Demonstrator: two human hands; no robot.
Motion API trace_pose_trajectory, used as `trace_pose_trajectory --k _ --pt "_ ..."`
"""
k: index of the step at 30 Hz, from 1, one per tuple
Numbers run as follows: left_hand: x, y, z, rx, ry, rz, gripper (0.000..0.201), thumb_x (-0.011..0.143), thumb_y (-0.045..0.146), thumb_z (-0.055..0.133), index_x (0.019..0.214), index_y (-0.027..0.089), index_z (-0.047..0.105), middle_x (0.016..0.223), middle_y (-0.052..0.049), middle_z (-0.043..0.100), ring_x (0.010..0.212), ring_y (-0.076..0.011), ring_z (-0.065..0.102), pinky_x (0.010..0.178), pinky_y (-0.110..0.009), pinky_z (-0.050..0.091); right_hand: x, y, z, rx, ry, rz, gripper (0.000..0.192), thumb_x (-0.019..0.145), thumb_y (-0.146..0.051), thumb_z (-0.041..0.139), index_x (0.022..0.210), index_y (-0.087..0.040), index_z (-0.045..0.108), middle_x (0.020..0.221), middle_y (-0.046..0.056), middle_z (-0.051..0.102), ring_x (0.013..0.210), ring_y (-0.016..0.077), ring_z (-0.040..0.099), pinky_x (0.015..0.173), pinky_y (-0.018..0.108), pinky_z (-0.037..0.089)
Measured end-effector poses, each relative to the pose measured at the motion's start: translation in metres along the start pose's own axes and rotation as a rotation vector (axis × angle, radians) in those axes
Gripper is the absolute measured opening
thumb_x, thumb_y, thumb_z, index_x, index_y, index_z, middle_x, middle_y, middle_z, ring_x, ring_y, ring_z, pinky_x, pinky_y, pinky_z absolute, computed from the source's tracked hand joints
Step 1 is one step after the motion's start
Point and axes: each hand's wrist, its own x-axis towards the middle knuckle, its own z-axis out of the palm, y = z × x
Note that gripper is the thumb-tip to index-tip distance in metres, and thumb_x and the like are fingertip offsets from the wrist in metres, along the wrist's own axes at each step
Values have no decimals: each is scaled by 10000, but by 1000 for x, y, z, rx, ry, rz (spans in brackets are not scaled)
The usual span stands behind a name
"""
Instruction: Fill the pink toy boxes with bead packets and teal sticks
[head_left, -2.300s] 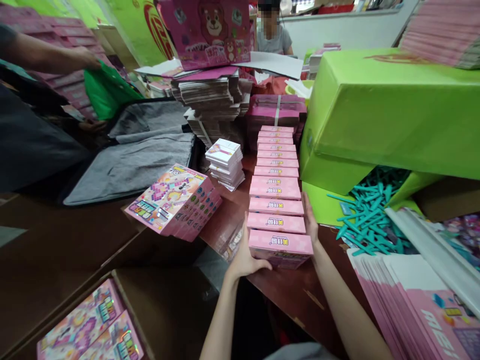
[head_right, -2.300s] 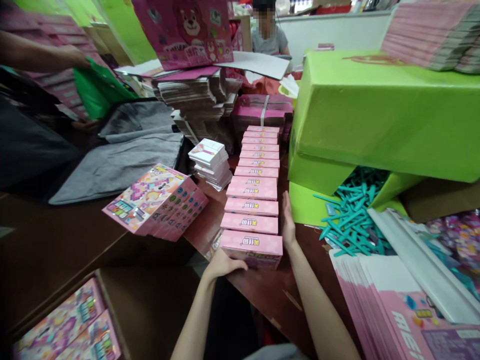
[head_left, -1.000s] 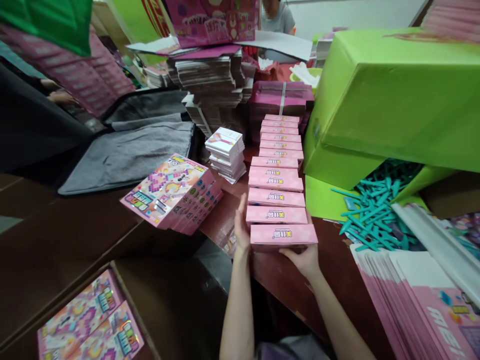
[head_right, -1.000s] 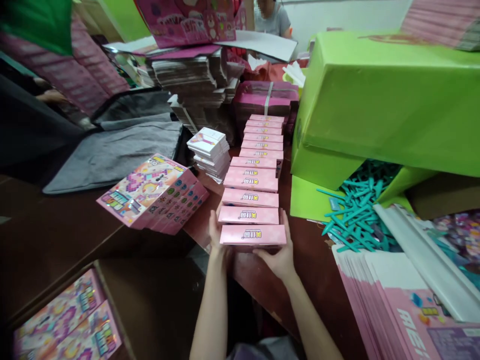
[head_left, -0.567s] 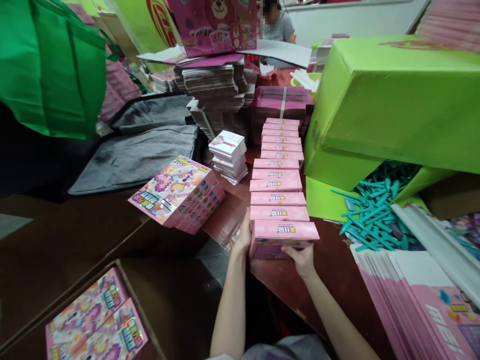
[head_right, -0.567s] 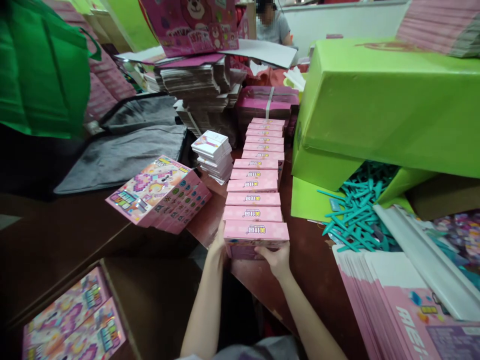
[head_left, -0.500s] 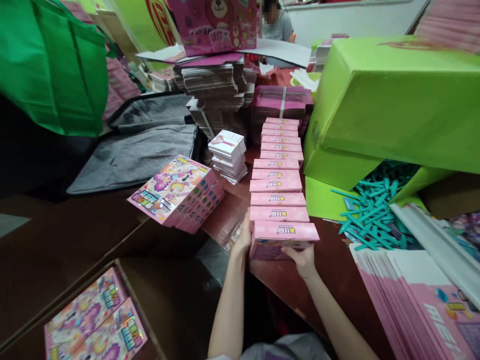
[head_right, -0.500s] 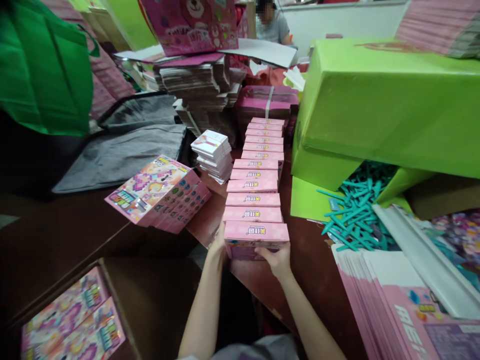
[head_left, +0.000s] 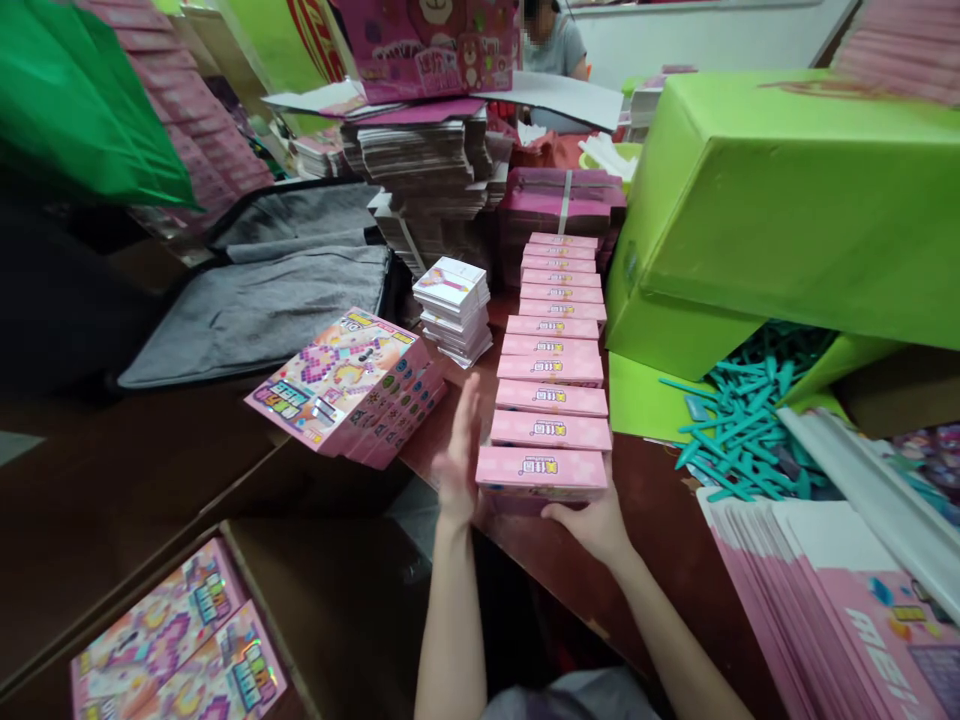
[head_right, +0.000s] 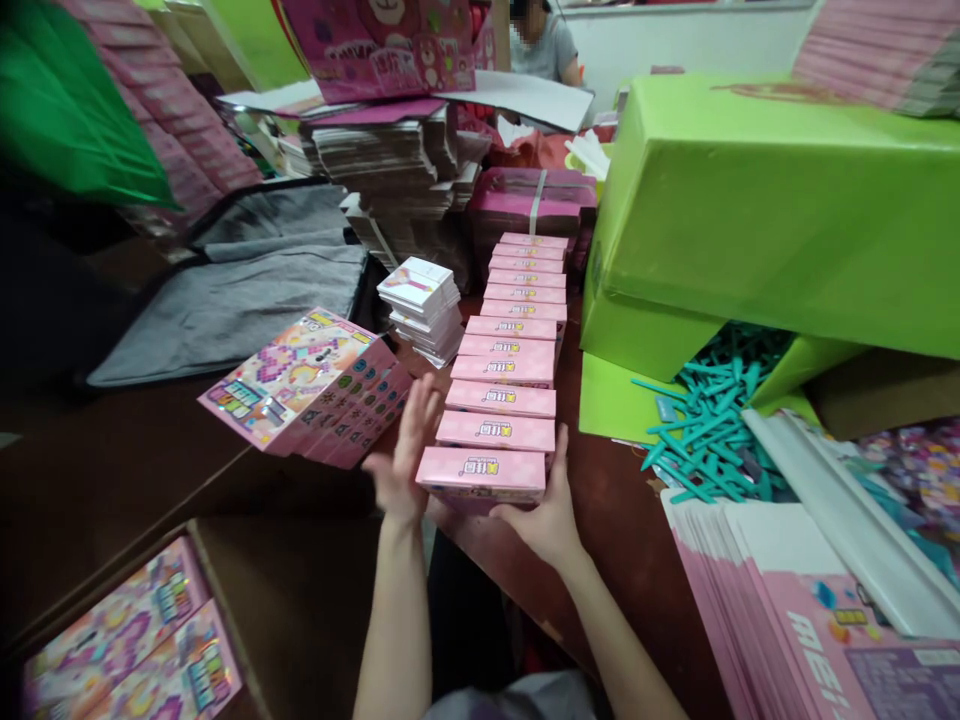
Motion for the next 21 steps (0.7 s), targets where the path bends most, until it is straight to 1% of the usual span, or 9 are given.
trace_pose_trajectory --k 3,5,7,8,11,13,15,18,21 --pt "-24 9 -1 292 -52 87 921 660 641 670 1448 299 336 1571 -36 170 1441 -336 115 1180 -501 126 -3 -14 -4 -169 70 -277 1202 526 -455 826 1490 -248 139 1535 120 227 1433 289 167 1148 531 183" --pt "-37 7 -1 479 -42 146 1007 584 436 820 1448 330 314 1574 -56 151 1431 -353 147 1165 -534 150 4 -37 -8 -127 109 -450 944 724 -517 674 1484 -346 141 1564 22 154 1448 234 111 1172 508 90" --pt "-42 0 -1 571 27 213 990 587 286 838 1430 354 324 1568 -65 176 1419 -340 208 1153 -535 194 26 -68 -12 -107 167 -579 581 874 -440 516 1420 -404 319 1511 -46 305 1432 191 197 1180 491 72" --pt "-43 -5 -1 588 54 227 942 607 247 825 1414 349 349 1556 -73 218 1408 -329 250 1148 -525 219 41 -82 -13 -159 160 -619 469 882 -388 516 1347 -378 456 1438 -34 431 1397 203 295 1178 494 93" --pt "-40 -15 -4 611 58 193 785 626 213 808 1327 281 461 1483 -112 375 1360 -316 359 1134 -501 275 90 -107 -17 -396 -45 -585 298 807 -331 632 1098 -295 682 1222 0 632 1290 236 463 1177 507 74" --pt "-39 -17 -6 637 63 180 706 634 206 802 1270 248 498 1446 -124 427 1341 -310 393 1116 -497 314 112 -105 -19 -516 -116 -598 186 796 -321 640 945 -267 735 1097 5 692 1235 241 520 1173 528 44" --pt "-39 -17 -7 668 58 180 693 642 200 796 1263 233 490 1438 -131 436 1336 -302 402 1102 -493 339 122 -97 -20 -593 -112 -661 176 826 -306 602 919 -246 740 1081 15 698 1232 237 525 1167 550 64" --pt "-39 -16 -4 694 52 169 822 646 212 795 1365 236 398 1463 -141 397 1343 -294 393 1114 -481 327 125 -90 -20 -677 -119 -732 205 869 -284 555 968 -237 728 1122 23 683 1237 228 521 1156 560 134" --pt "-36 -16 -3 698 31 137 978 638 256 804 1456 251 268 1512 -149 307 1374 -308 335 1131 -484 293 119 -98 -19 -747 -113 -748 198 869 -299 568 985 -260 723 1132 11 679 1211 234 544 1145 569 173"
